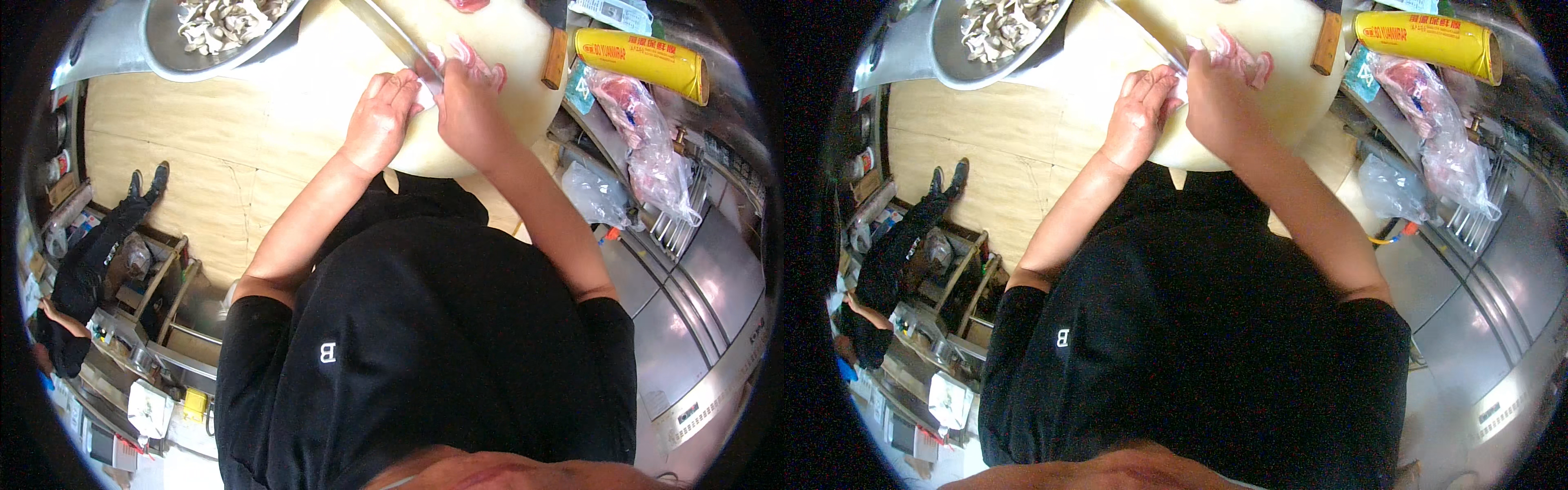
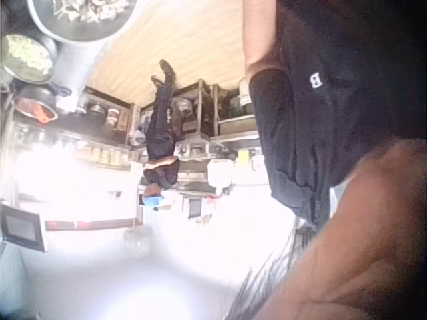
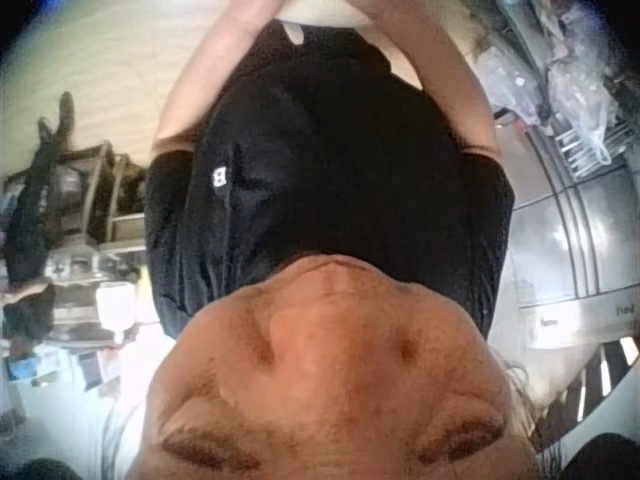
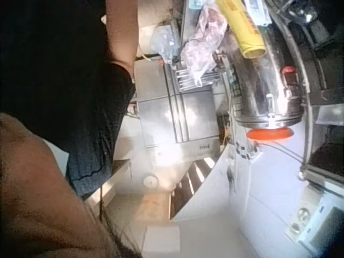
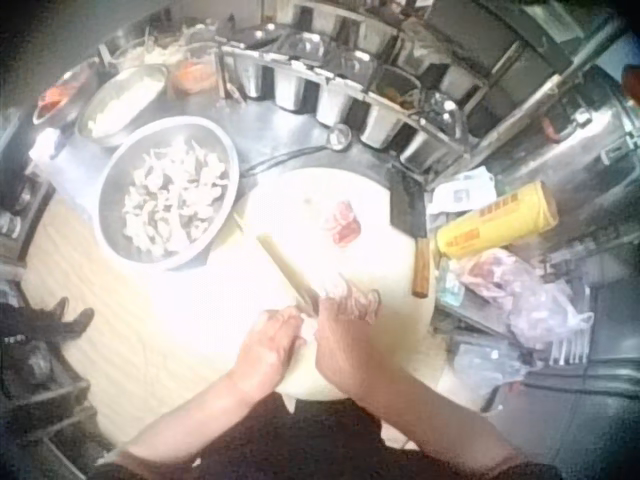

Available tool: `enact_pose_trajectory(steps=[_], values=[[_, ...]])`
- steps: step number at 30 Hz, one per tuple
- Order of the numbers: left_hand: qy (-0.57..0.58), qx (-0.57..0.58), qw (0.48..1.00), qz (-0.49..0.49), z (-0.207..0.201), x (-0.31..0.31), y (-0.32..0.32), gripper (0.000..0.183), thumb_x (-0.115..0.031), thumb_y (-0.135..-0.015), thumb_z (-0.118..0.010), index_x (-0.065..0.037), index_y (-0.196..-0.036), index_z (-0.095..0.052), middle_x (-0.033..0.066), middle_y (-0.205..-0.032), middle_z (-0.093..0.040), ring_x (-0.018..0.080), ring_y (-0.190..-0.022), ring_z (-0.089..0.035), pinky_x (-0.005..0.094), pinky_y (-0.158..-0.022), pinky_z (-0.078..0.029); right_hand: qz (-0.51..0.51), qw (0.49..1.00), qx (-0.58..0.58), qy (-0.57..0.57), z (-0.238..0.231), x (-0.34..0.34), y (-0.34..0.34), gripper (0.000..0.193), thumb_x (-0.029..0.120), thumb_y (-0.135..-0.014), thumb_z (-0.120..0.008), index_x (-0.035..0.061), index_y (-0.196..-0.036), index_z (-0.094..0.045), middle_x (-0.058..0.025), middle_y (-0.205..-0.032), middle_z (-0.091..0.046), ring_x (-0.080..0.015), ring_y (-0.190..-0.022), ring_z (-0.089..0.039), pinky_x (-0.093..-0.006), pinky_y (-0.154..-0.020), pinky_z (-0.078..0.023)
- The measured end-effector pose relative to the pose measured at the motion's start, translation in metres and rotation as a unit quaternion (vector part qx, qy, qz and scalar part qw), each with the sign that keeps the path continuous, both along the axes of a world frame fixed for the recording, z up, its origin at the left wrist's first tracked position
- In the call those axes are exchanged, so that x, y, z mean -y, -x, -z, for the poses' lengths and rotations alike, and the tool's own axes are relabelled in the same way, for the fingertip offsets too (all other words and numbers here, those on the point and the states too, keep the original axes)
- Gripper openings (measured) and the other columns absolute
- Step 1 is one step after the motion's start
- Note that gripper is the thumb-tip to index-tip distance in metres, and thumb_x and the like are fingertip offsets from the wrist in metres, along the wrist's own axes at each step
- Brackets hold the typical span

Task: The person slices a piece of raw meat into thin strips on a cutting board using a cleaver. The person then gathers the sliced meat and places it into a metal bowl.

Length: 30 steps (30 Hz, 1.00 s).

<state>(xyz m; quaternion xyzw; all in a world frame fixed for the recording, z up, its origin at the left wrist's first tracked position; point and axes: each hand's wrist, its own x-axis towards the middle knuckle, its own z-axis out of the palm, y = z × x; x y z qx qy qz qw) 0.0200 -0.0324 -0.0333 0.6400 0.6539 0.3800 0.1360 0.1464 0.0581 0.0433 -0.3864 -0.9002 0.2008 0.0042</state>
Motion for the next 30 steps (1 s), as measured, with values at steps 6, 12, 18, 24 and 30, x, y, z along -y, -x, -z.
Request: enact_pose_trajectory(steps=[6,12,18,24,30], values=[[0.001,-0.018,1.0,0.001,-0.009,-0.001,0.002,0.036,-0.004,-0.075,-0.075,0.001,-0.109,-0.066,0.0141,-0.116,-0.065,0.0331,-0.101,-0.059,0.0388,-0.088,-0.052,0.047,0.994,0.009,0.101,-0.012,0.01,-0.023,0.02,0.009,-0.09,-0.058,-0.0022,-0.104,-0.049,-0.0279,-0.081,-0.063,-0.0463,-0.08,-0.063,-0.0535,-0.073,-0.048],[-0.005,-0.019,1.0,-0.005,-0.007,-0.001,-0.001,0.035,-0.005,-0.073,-0.077,0.0,-0.107,-0.068,0.0138,-0.115,-0.066,0.0329,-0.103,-0.059,0.0385,-0.09,-0.052,0.147,0.979,0.035,0.139,-0.023,0.0,-0.058,0.044,0.014,-0.091,-0.058,-0.0007,-0.131,-0.046,-0.0302,-0.085,-0.064,-0.0463,-0.083,-0.064,-0.0512,-0.073,-0.05],[0.008,-0.079,0.997,0.004,-0.026,0.003,-0.001,0.045,-0.01,-0.071,-0.078,0.0,-0.112,-0.064,0.0153,-0.117,-0.063,0.0338,-0.105,-0.058,0.041,-0.092,-0.049,0.158,0.98,-0.02,0.121,-0.028,-0.013,-0.067,0.037,0.015,-0.092,-0.058,-0.0017,-0.124,-0.049,-0.0282,-0.088,-0.066,-0.0465,-0.086,-0.065,-0.0544,-0.078,-0.05],[0.042,-0.163,0.986,0.007,-0.038,0.015,-0.007,0.053,-0.014,-0.071,-0.076,0.002,-0.117,-0.057,0.0196,-0.119,-0.059,0.036,-0.105,-0.057,0.0442,-0.093,-0.047,0.136,0.981,0.049,0.131,-0.026,-0.007,-0.065,0.049,0.014,-0.093,-0.054,-0.0088,-0.135,-0.041,-0.03,-0.086,-0.066,-0.0441,-0.086,-0.066,-0.0505,-0.079,-0.05],[0.096,-0.101,0.99,-0.018,-0.031,0.006,0.004,0.042,-0.009,-0.078,-0.071,0.001,-0.117,-0.06,0.0153,-0.098,-0.067,0.0325,-0.088,-0.064,0.0396,-0.082,-0.053,0.12,0.983,0.043,0.132,-0.02,-0.008,-0.067,0.048,0.013,-0.094,-0.052,-0.0141,-0.131,-0.037,-0.0302,-0.083,-0.066,-0.0438,-0.081,-0.067,-0.0505,-0.076,-0.052]])
